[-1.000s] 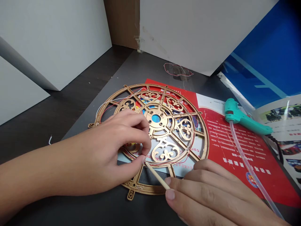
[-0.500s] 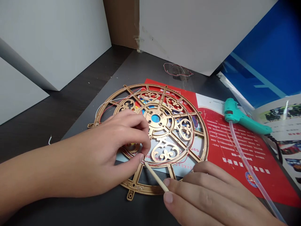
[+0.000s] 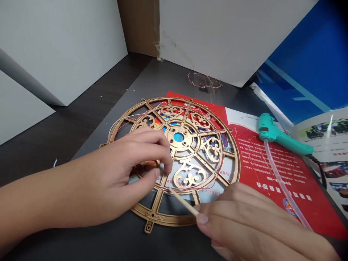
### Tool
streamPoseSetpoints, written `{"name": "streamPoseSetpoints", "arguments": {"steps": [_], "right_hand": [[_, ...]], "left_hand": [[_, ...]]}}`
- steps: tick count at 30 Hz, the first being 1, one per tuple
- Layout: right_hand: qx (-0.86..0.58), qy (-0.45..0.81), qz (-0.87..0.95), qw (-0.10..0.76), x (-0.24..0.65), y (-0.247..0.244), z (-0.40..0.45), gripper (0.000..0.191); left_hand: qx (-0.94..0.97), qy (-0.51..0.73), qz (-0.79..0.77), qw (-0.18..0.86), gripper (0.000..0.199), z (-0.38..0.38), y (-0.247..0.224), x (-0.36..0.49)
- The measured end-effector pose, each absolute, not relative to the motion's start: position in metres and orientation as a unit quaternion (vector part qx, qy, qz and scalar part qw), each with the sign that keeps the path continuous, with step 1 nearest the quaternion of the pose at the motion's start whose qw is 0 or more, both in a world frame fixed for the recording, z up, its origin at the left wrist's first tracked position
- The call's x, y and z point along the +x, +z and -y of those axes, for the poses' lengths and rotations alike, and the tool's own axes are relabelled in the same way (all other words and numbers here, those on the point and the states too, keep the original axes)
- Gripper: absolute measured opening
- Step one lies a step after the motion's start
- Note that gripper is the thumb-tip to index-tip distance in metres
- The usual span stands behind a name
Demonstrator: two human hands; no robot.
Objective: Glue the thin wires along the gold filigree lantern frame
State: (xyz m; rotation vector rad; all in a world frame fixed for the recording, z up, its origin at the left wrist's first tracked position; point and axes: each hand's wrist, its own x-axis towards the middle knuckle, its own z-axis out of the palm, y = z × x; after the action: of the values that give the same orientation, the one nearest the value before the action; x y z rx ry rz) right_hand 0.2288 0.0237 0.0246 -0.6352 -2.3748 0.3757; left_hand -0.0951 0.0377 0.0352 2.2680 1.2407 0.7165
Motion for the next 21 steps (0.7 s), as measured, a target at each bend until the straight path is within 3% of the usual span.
{"name": "streamPoseSetpoints", "arguments": {"steps": [8,12,15,21], "right_hand": [[-0.233,0.138,0.901,0.339,0.222,0.023,-0.024,0.040],[-0.264,0.143,0.909,0.288,0.220,0.032,-0.022,0.027],[-0.241,0.134,0.912,0.303,0.218,0.031,-0.023,0.019],[-0.288,0.145,0.892,0.317,0.236,0.036,-0.023,0.030]], "left_hand": [[0.850,0.261,-0.399,0.224,0.035,-0.052,0.034,-0.106],[0.868,0.232,-0.395,0.192,0.028,-0.049,0.028,-0.110],[0.870,0.229,-0.397,0.183,0.024,-0.047,0.026,-0.112],[0.856,0.253,-0.398,0.211,0.027,-0.050,0.036,-0.115]]}}
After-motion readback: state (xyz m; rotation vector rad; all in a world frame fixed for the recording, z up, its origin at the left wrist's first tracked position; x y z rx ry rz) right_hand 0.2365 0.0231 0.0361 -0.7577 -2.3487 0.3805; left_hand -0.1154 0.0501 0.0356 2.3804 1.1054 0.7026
